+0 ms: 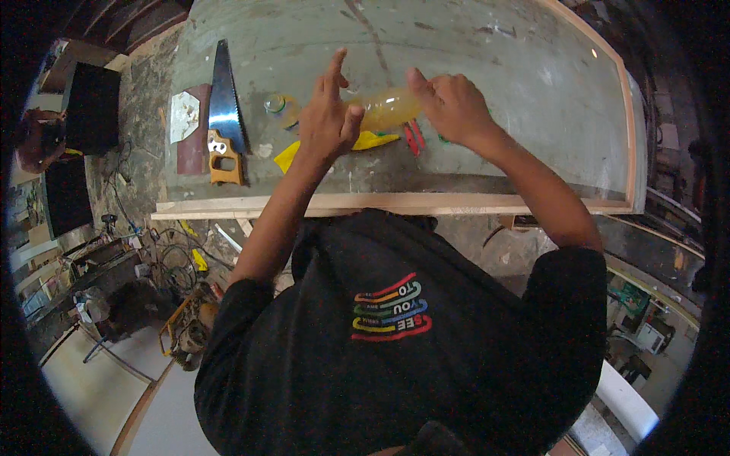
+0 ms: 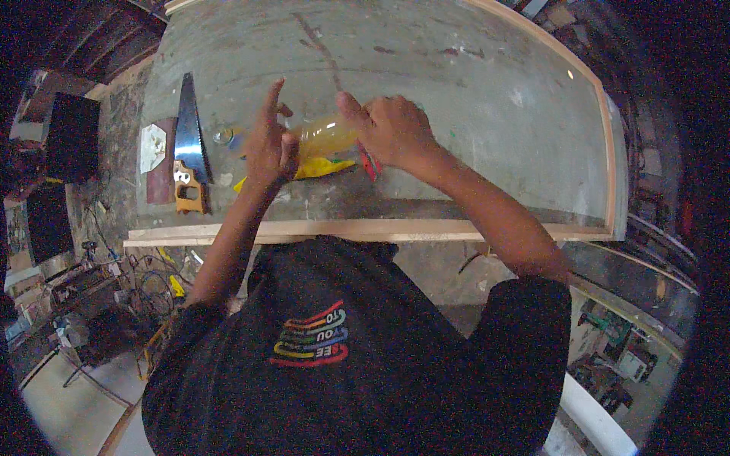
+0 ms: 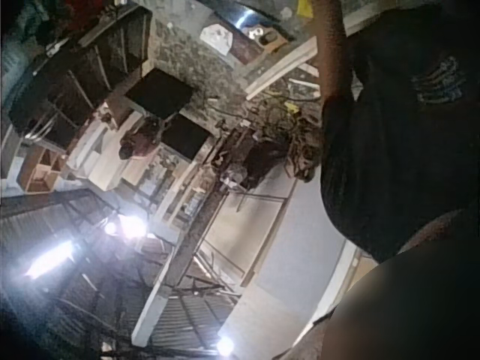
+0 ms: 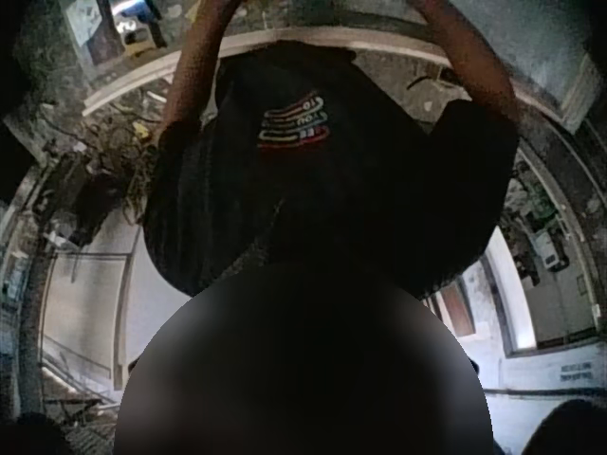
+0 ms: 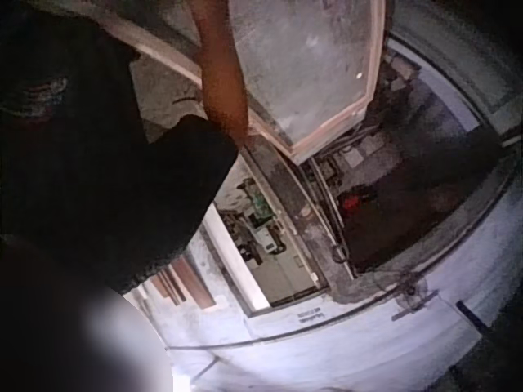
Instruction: The person removes a green cap from a clear plastic bottle, then picks up a yellow plastic bottle and pours its orange liquid into the clear bottle. They place the bottles on the table, wipe their hands with a yellow cloth, and rub their hands together.
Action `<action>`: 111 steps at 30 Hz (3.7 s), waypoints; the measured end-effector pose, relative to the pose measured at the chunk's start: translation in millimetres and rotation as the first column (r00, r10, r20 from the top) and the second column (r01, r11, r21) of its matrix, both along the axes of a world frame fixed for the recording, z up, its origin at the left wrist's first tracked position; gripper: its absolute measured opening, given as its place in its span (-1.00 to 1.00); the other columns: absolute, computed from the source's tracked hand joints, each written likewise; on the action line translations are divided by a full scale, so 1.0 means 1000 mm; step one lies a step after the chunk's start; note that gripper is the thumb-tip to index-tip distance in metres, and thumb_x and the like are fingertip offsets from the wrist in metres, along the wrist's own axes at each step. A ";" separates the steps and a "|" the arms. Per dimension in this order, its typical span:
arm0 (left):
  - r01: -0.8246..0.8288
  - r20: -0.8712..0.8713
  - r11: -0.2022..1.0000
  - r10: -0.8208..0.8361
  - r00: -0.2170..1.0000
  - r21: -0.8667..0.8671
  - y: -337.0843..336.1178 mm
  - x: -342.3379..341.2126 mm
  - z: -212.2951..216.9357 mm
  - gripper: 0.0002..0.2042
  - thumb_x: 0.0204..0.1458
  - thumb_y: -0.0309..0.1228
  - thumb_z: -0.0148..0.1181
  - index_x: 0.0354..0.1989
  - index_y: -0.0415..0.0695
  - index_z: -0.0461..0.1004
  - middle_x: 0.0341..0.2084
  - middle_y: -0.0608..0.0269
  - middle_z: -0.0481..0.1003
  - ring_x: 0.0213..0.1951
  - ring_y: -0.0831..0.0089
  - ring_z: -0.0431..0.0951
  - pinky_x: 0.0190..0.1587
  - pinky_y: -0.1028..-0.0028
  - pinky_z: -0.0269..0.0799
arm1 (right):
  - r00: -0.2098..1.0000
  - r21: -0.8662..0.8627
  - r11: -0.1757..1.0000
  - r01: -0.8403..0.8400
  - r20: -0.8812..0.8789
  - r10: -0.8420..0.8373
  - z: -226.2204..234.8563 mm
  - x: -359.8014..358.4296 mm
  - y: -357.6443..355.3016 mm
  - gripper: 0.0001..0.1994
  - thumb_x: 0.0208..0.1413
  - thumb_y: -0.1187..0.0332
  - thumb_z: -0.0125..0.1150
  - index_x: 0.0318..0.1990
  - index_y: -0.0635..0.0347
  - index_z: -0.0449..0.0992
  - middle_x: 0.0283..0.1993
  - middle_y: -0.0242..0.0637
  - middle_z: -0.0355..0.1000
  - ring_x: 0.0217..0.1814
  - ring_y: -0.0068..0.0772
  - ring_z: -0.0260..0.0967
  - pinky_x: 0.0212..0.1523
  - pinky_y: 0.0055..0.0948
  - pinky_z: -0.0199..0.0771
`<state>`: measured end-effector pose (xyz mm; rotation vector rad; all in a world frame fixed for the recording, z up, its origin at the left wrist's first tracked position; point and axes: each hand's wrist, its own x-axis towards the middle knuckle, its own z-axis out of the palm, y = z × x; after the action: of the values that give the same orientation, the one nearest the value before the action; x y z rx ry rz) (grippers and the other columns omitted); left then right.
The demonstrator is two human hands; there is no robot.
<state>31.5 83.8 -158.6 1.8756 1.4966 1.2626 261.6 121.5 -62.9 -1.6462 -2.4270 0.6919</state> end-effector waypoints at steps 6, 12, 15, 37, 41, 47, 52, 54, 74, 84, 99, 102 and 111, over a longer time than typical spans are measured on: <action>0.030 0.252 0.998 -0.041 0.967 0.046 0.058 0.005 -0.070 -0.21 0.21 0.32 -0.15 0.42 -0.05 0.23 -0.26 0.05 0.52 -0.36 0.25 0.55 -0.31 0.28 0.46 | 0.993 0.057 0.992 0.114 -0.019 -0.113 -0.024 -0.005 0.007 -0.16 0.30 -0.43 -0.31 -0.32 0.26 0.60 -0.50 -0.03 0.50 -0.36 0.09 0.52 -0.26 -0.07 0.44; -0.253 0.537 0.968 0.212 0.816 0.003 0.098 0.013 -0.137 -0.17 0.20 0.37 -0.16 0.34 -0.16 0.29 -0.29 0.15 0.51 -0.33 0.42 0.49 -0.26 0.34 0.42 | 0.949 -0.318 0.917 0.240 -0.121 -0.290 -0.089 -0.009 -0.041 -0.29 0.29 -0.37 -0.14 -0.23 0.18 0.58 -0.33 -0.02 0.58 -0.20 0.15 0.57 -0.14 0.03 0.53; -0.215 0.734 0.976 0.130 0.667 0.022 0.109 0.024 -0.153 -0.14 0.19 0.40 -0.17 0.32 -0.18 0.30 -0.27 0.18 0.49 -0.28 0.44 0.48 -0.25 0.38 0.42 | 0.936 -0.336 0.897 0.287 -0.100 -0.337 -0.110 -0.012 -0.064 -0.38 0.26 -0.30 0.01 -0.20 0.18 0.56 -0.32 -0.07 0.56 -0.20 0.07 0.56 -0.14 -0.03 0.51; -0.129 0.788 0.981 0.194 0.584 -0.146 0.072 0.026 -0.158 -0.29 0.35 0.16 -0.20 0.35 -0.27 0.29 -0.06 0.02 0.53 -0.03 0.30 0.49 0.10 0.31 0.39 | 0.984 -0.025 0.998 -0.052 0.171 0.056 -0.176 -0.086 -0.058 -0.48 -0.03 0.29 0.41 0.13 0.21 0.47 0.19 -0.08 0.36 0.34 -0.01 0.21 0.34 0.01 0.25; -0.196 0.622 0.955 0.293 0.726 -0.221 0.016 0.019 -0.113 -0.41 0.40 -0.06 -0.14 0.43 -0.23 0.16 0.10 -0.07 0.47 0.15 0.18 0.45 0.27 0.24 0.28 | 0.998 -0.011 1.000 -0.010 0.069 0.011 -0.181 -0.084 -0.068 -0.68 -0.01 0.39 0.36 -0.05 0.17 0.59 0.06 -0.09 0.43 0.19 0.04 0.31 0.19 0.02 0.36; 0.224 0.344 0.924 -0.110 0.932 -0.311 -0.062 -0.017 -0.088 -0.38 0.29 -0.16 0.07 0.45 -0.17 0.14 0.15 -0.19 0.45 0.25 -0.01 0.41 0.34 0.17 0.20 | 0.997 -0.075 0.997 0.012 -0.073 -0.018 -0.181 -0.075 -0.084 -0.51 -0.08 0.44 0.37 0.10 0.17 0.49 0.07 -0.09 0.46 0.24 0.00 0.32 0.26 0.01 0.24; 0.161 -0.191 0.931 -0.231 0.954 -0.326 -0.073 -0.027 -0.082 -0.29 0.10 -0.28 0.26 0.46 -0.01 0.17 0.11 -0.01 0.50 0.19 0.00 0.43 0.35 0.07 0.19 | 0.997 0.035 0.999 0.023 -0.069 -0.021 -0.189 -0.078 -0.089 -0.49 0.00 0.45 0.34 0.18 0.12 0.44 0.08 -0.13 0.46 0.24 -0.01 0.32 0.27 0.03 0.23; 0.098 -0.354 0.934 -0.226 0.908 -0.344 -0.075 -0.030 -0.081 -0.23 0.00 -0.32 0.33 0.45 0.06 0.19 0.08 0.08 0.52 0.17 0.02 0.44 0.35 0.03 0.17 | 0.998 0.048 0.998 0.026 -0.066 -0.023 -0.194 -0.080 -0.089 -0.49 0.01 0.44 0.35 0.18 0.12 0.43 0.08 -0.13 0.46 0.24 -0.02 0.32 0.28 0.02 0.22; -0.064 -0.383 0.855 -0.163 0.909 -0.515 -0.078 -0.067 -0.077 -0.40 -0.05 -0.53 0.26 0.27 0.09 0.41 -0.13 0.27 0.60 0.03 0.22 0.50 0.03 0.16 0.34 | 0.970 -0.039 0.994 -0.104 -0.225 0.093 -0.182 -0.089 -0.066 -0.41 0.02 0.45 0.35 0.27 0.06 0.38 0.11 -0.12 0.45 0.18 -0.02 0.38 0.23 -0.06 0.31; -0.058 -0.251 0.928 -0.039 0.967 -0.367 -0.093 -0.082 -0.054 -0.46 -0.17 -0.57 0.33 0.10 0.01 0.50 -0.24 0.37 0.59 0.00 0.24 0.51 0.21 0.17 0.21 | 0.657 -0.312 0.942 -0.126 -0.738 -0.156 -0.113 -0.115 -0.040 -0.29 0.01 0.43 0.35 0.37 0.20 0.24 0.10 -0.10 0.48 0.22 -0.12 0.41 0.30 -0.15 0.32; -0.014 0.345 0.912 0.170 0.923 -0.411 -0.107 -0.083 -0.003 -0.47 -0.14 -0.60 0.17 0.14 -0.14 0.45 -0.31 0.24 0.44 -0.25 0.44 0.47 -0.12 0.46 0.42 | 0.536 -0.193 0.977 -0.087 -0.836 -0.117 -0.089 -0.142 -0.039 -0.19 0.10 0.42 0.30 0.47 0.27 0.00 0.23 -0.02 0.44 0.23 -0.20 0.41 0.31 -0.20 0.31; -0.171 0.442 0.938 0.296 0.847 -0.300 -0.089 -0.081 -0.007 -0.24 -0.20 -0.55 0.19 0.35 -0.17 0.25 -0.29 0.31 0.33 -0.26 0.50 0.38 -0.11 0.52 0.39 | 0.556 -0.061 0.996 -0.070 -0.831 -0.011 -0.085 -0.157 -0.027 -0.19 0.12 0.43 0.31 0.48 0.28 -0.01 0.23 -0.09 0.47 0.23 -0.33 0.39 0.30 -0.30 0.29; -0.279 0.329 0.926 0.355 0.875 -0.255 -0.050 -0.079 -0.017 -0.25 -0.13 -0.54 0.42 0.36 -0.11 0.34 -0.45 0.45 0.22 -0.40 0.58 0.25 -0.33 0.57 0.23 | 0.584 -0.033 0.994 -0.108 -0.811 0.036 -0.069 -0.160 -0.026 -0.24 0.11 0.41 0.33 0.43 0.35 0.09 0.19 -0.13 0.51 0.26 -0.37 0.35 0.28 -0.32 0.28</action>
<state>-47.2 33.7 -176.0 1.2085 1.6888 1.4500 102.0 95.1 -131.9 -0.8900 -1.7740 1.2334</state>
